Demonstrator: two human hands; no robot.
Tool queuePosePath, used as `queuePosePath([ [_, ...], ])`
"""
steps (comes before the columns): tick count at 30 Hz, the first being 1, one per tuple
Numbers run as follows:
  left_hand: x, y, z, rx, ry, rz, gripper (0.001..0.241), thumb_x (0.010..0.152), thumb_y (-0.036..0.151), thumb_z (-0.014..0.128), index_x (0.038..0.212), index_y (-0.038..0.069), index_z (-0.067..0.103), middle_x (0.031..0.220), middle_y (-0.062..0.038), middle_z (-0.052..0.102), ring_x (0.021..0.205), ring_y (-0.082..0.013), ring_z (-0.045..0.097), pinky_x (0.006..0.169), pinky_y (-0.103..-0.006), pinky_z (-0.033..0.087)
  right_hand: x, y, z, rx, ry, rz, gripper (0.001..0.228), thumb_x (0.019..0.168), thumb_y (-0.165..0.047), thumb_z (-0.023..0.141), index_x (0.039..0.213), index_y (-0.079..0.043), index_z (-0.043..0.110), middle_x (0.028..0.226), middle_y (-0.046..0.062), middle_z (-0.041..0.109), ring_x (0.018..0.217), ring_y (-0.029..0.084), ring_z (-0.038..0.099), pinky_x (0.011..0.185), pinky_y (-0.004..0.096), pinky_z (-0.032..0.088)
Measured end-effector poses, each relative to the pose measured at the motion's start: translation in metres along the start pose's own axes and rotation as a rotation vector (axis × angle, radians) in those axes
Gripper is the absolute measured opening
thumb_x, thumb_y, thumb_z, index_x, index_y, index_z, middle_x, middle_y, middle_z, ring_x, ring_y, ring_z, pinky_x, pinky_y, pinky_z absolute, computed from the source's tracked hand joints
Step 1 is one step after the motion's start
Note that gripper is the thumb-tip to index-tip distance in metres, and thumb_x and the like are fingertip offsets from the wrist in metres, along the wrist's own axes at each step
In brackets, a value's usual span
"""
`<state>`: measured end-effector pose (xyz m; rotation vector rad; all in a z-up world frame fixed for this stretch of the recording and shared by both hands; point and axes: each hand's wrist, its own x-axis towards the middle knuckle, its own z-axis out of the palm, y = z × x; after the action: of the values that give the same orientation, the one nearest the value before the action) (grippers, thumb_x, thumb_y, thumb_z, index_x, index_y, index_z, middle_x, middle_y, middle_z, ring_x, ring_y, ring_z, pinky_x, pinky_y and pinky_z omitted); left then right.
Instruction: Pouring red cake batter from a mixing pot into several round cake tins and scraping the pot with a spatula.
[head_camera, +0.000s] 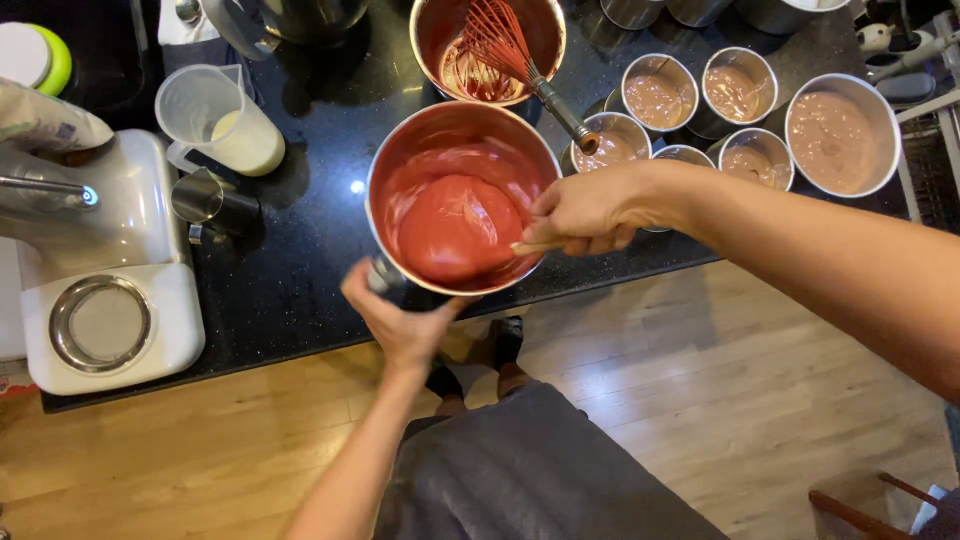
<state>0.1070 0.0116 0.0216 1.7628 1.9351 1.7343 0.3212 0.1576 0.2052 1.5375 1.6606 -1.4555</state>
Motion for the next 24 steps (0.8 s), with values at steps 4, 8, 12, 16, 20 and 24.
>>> queuePosePath([
  [4, -0.054, 0.011, 0.011, 0.050, 0.076, -0.092, 0.107, 0.067, 0.047, 0.100, 0.137, -0.003, 0.037, 0.125, -0.019, 0.047, 0.119, -0.0319, 0.051, 0.104, -0.0447, 0.045, -0.007, -0.011, -0.011, 0.221, -0.068, -0.044, 0.028, 0.090, -0.042, 0.064, 0.106, -0.018, 0.063, 0.058, -0.004, 0.043, 0.037, 0.005, 0.025, 0.033, 0.025, 0.016],
  [8, -0.063, 0.009, 0.002, -0.030, -0.081, 0.004, 0.079, 0.087, 0.026, 0.081, 0.143, -0.007, 0.037, 0.133, -0.023, 0.047, 0.125, -0.0357, 0.050, 0.110, -0.0462, 0.042, 0.028, -0.021, -0.013, 0.041, 0.241, -0.233, 0.038, 0.095, -0.045, 0.064, 0.106, -0.008, 0.064, 0.065, 0.003, 0.053, 0.047, 0.012, 0.039, 0.040, 0.029, 0.026],
  [12, -0.031, -0.028, -0.008, -0.058, 0.008, 0.018, 0.083, 0.085, 0.034, 0.082, 0.146, -0.002, 0.038, 0.136, -0.021, 0.046, 0.129, -0.0348, 0.049, 0.115, -0.0449, 0.042, 0.036, -0.048, 0.012, -0.772, 0.817, -0.471, 0.032, 0.098, -0.031, 0.064, 0.113, -0.003, 0.065, 0.088, 0.021, 0.074, 0.076, 0.036, 0.072, 0.061, 0.046, 0.054],
  [16, 0.045, -0.028, -0.025, -0.238, -0.043, -0.078, 0.126, 0.065, 0.051, 0.097, 0.156, -0.002, 0.028, 0.151, -0.021, 0.042, 0.143, -0.0354, 0.048, 0.123, -0.0464, 0.040, 0.065, -0.045, 0.026, -1.026, 0.763, -0.440, 0.023, 0.099, -0.017, 0.057, 0.112, -0.003, 0.068, 0.096, 0.022, 0.076, 0.083, 0.038, 0.076, 0.066, 0.049, 0.059],
  [20, 0.056, -0.033, -0.014, -0.296, -0.183, -0.070, 0.140, 0.046, 0.052, 0.102, 0.156, 0.003, 0.031, 0.151, -0.017, 0.047, 0.142, -0.0310, 0.052, 0.121, -0.0452, 0.045, 0.034, -0.061, 0.015, -0.958, 0.368, -0.370, 0.023, 0.091, -0.026, 0.064, 0.101, -0.008, 0.075, 0.087, 0.016, 0.071, 0.073, 0.030, 0.068, 0.062, 0.043, 0.051],
  [24, 0.030, 0.014, 0.002, -0.303, -0.010, -0.132, 0.144, 0.055, 0.052, 0.103, 0.161, 0.003, 0.018, 0.159, -0.020, 0.037, 0.150, -0.0347, 0.044, 0.126, -0.0473, 0.041, 0.008, -0.061, 0.010, -0.379, 0.052, -0.195, 0.032, 0.094, -0.043, 0.064, 0.098, -0.011, 0.066, 0.064, 0.002, 0.052, 0.046, 0.014, 0.043, 0.041, 0.033, 0.031],
])
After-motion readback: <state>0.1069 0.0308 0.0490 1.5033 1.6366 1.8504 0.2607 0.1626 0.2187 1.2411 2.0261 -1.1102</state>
